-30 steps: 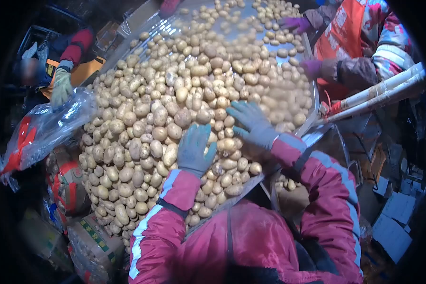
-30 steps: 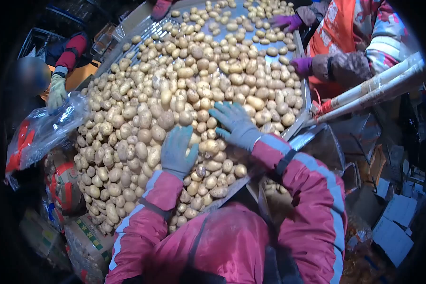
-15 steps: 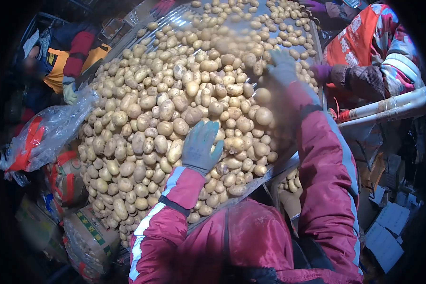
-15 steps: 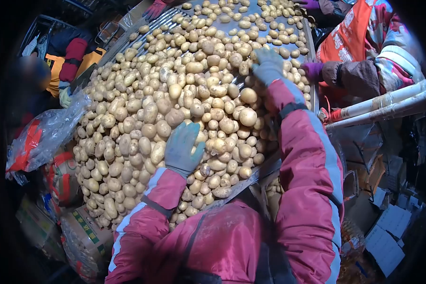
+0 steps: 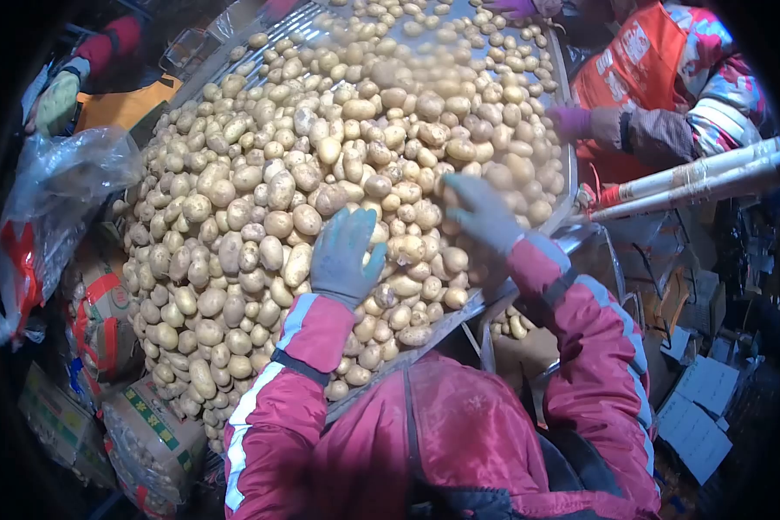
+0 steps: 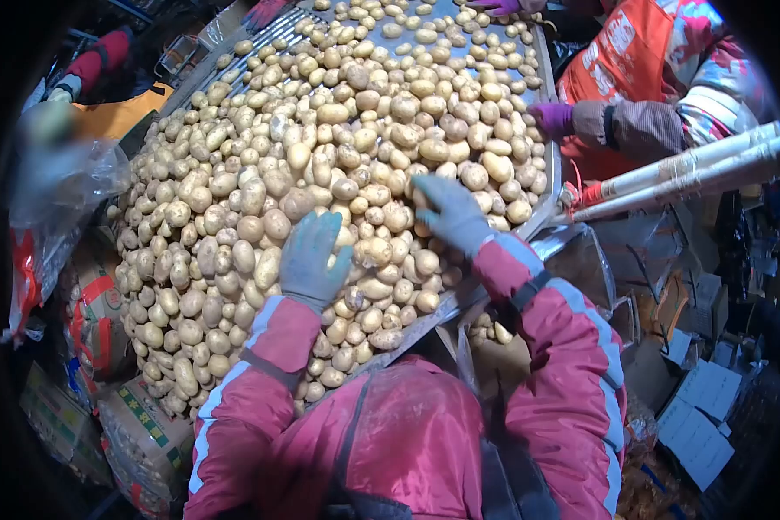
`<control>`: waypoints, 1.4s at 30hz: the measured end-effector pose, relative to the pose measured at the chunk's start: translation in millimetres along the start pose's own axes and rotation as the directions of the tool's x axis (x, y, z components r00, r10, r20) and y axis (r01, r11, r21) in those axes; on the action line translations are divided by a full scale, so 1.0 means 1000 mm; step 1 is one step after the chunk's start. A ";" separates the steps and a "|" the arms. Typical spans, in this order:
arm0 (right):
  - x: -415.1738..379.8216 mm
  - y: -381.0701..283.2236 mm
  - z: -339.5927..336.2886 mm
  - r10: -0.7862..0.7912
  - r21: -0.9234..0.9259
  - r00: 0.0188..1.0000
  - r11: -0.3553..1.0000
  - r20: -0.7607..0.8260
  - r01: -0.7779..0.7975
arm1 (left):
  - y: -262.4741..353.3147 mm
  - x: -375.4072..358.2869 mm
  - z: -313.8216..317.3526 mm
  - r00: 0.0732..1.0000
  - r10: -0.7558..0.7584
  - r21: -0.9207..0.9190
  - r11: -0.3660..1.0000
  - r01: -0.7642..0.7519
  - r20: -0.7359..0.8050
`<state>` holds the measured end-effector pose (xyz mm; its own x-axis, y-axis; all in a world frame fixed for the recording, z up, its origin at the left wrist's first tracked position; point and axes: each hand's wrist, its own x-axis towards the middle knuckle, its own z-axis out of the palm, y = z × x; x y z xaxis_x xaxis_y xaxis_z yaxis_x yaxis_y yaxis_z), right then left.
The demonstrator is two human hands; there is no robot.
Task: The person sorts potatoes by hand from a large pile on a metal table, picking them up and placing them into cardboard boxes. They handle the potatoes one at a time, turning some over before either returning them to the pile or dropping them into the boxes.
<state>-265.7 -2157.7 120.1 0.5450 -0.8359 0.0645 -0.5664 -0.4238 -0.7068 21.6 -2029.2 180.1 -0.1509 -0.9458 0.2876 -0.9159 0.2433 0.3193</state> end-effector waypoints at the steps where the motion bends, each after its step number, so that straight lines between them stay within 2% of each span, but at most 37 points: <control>1: 0.007 -0.007 -0.008 0.149 0.087 0.979 0.987 -0.139 -0.138 | 0.002 -0.003 0.001 1.000 0.005 -0.006 1.000 -0.005 0.007; 2: 0.013 -0.011 -0.026 0.395 0.372 0.918 0.854 -0.008 -0.364 | 0.001 -0.002 0.002 1.000 0.006 -0.012 1.000 -0.006 0.005; 3: 0.024 -0.014 -0.041 0.557 0.587 0.809 0.597 0.187 -0.547 | -0.001 0.000 0.003 1.000 0.002 -0.010 1.000 -0.002 -0.006; 4: 0.027 -0.003 -0.049 0.440 0.662 0.883 0.614 0.164 -0.429 | 0.000 -0.001 0.002 1.000 -0.009 -0.005 1.000 0.009 -0.002; 5: 0.018 0.005 -0.047 0.443 0.660 0.881 0.614 0.166 -0.433 | 0.001 -0.003 0.002 1.000 -0.011 -0.008 1.000 0.011 -0.001; 7: 0.001 -0.006 -0.055 0.282 0.934 0.930 0.197 0.236 -0.297 | 0.000 -0.002 0.003 0.999 0.024 0.024 0.999 -0.024 -0.023; 8: -0.005 -0.012 -0.057 0.423 0.933 0.844 -0.011 0.330 -0.360 | 0.000 -0.003 0.003 1.000 0.023 0.035 0.999 -0.023 -0.016; 9: -0.012 -0.044 -0.069 0.484 0.936 0.825 0.031 0.294 -0.351 | 0.001 -0.003 0.002 1.000 0.028 0.032 0.999 -0.028 -0.014; 11: -0.028 0.003 -0.039 0.373 0.928 0.871 0.062 0.320 -0.368 | 0.002 -0.002 0.002 0.999 0.029 0.018 0.999 -0.028 -0.027; 12: -0.031 -0.006 -0.042 0.348 0.857 0.875 0.271 0.336 -0.437 | 0.001 -0.002 0.003 0.999 0.030 0.021 0.999 -0.029 -0.021; 13: -0.033 -0.025 -0.040 0.293 0.663 0.951 0.693 0.100 -0.283 | 0.001 -0.002 0.004 0.999 0.037 0.026 0.999 -0.036 -0.036; 15: -0.026 -0.047 -0.035 0.362 0.489 0.900 0.755 0.244 -0.437 | 0.002 -0.004 0.005 0.998 0.052 0.029 0.998 -0.051 -0.042; 17: -0.018 -0.052 -0.007 0.358 0.451 0.913 0.794 0.198 -0.409 | 0.002 -0.004 0.005 0.999 0.033 0.048 0.998 -0.032 -0.031; 18: -0.013 -0.044 0.017 0.278 0.247 0.959 0.927 0.045 -0.281 | 0.002 -0.004 0.005 0.999 0.037 0.049 0.998 -0.036 -0.030; 19: -0.005 -0.048 0.027 0.158 0.008 0.984 0.987 -0.083 -0.158 | 0.001 -0.004 0.006 0.999 0.038 0.057 0.998 -0.036 -0.033; 20: 0.002 -0.048 0.032 0.160 0.009 0.983 0.987 -0.085 -0.160 | 0.001 -0.004 0.006 0.999 0.039 0.064 0.997 -0.037 -0.036; 22: 0.022 -0.060 0.021 0.345 -0.191 0.913 0.933 0.219 -0.306 | -0.001 -0.004 0.007 0.999 0.040 0.057 0.998 -0.038 -0.033; 23: 0.028 -0.062 0.013 0.348 -0.193 0.912 0.931 0.220 -0.309 | -0.001 -0.005 0.007 0.999 0.039 0.049 0.998 -0.038 -0.028; 25: 0.043 -0.060 -0.002 0.378 -0.201 0.797 0.926 0.470 -0.320 | 0.002 -0.004 0.007 0.999 0.042 0.037 0.998 -0.041 -0.035; 26: 0.038 -0.039 0.008 0.287 -0.074 0.870 0.957 0.402 -0.281 | 0.000 -0.003 0.006 0.998 0.037 0.036 0.999 -0.035 -0.043; 27: 0.033 -0.036 0.002 0.277 -0.074 0.871 0.960 0.406 -0.271 | -0.001 -0.004 0.005 0.998 0.029 0.042 0.999 -0.027 -0.048; 29: 0.017 -0.032 -0.008 0.351 0.324 0.863 0.821 0.363 -0.470 | -0.003 -0.005 0.008 0.996 0.044 0.015 0.999 -0.043 -0.072; 30: 0.009 -0.024 -0.010 0.351 0.318 0.861 0.822 0.369 -0.472 | -0.003 -0.005 0.008 0.997 0.040 0.013 0.999 -0.039 -0.067; 32: -0.008 -0.006 -0.006 0.356 0.739 0.872 0.475 0.334 -0.477 | -0.001 -0.003 0.004 0.998 0.037 0.009 0.999 -0.036 -0.059; 33: -0.012 -0.005 -0.006 0.364 0.738 0.869 0.472 0.336 -0.483 | 0.000 -0.004 0.002 0.998 0.043 0.009 0.999 -0.043 -0.052; 35: -0.011 -0.004 -0.004 0.409 0.589 0.853 0.618 0.325 -0.521 | 0.000 -0.005 0.005 0.998 0.038 0.029 0.999 -0.036 -0.044; 36: -0.005 -0.020 -0.007 0.305 0.533 0.909 0.738 0.284 -0.414 | 0.000 -0.006 0.006 0.999 0.028 0.052 0.998 -0.026 -0.037; 37: 0.001 -0.031 -0.006 0.265 0.487 0.907 0.775 0.327 -0.402 | 0.000 -0.006 0.006 0.999 0.035 0.053 0.998 -0.033 -0.036; 39: -0.003 -0.066 -0.002 0.316 0.450 0.857 0.748 0.406 -0.489 | 0.000 -0.005 0.007 0.998 0.029 0.049 0.998 -0.027 -0.049; 41: -0.004 -0.073 0.007 0.224 0.205 0.898 0.926 0.379 -0.318 | 0.001 -0.005 0.008 0.998 0.037 0.051 0.998 -0.035 -0.042; 42: -0.003 -0.079 0.006 0.217 0.169 0.909 0.942 0.355 -0.291 | 0.002 -0.004 0.007 0.999 0.029 0.060 0.998 -0.027 -0.039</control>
<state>-218.8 -2119.0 171.5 0.5923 -0.7280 -0.3452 -0.5875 -0.0970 -0.8034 17.5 -2026.3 172.9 -0.1630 -0.9290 0.3323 -0.9321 0.2554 0.2569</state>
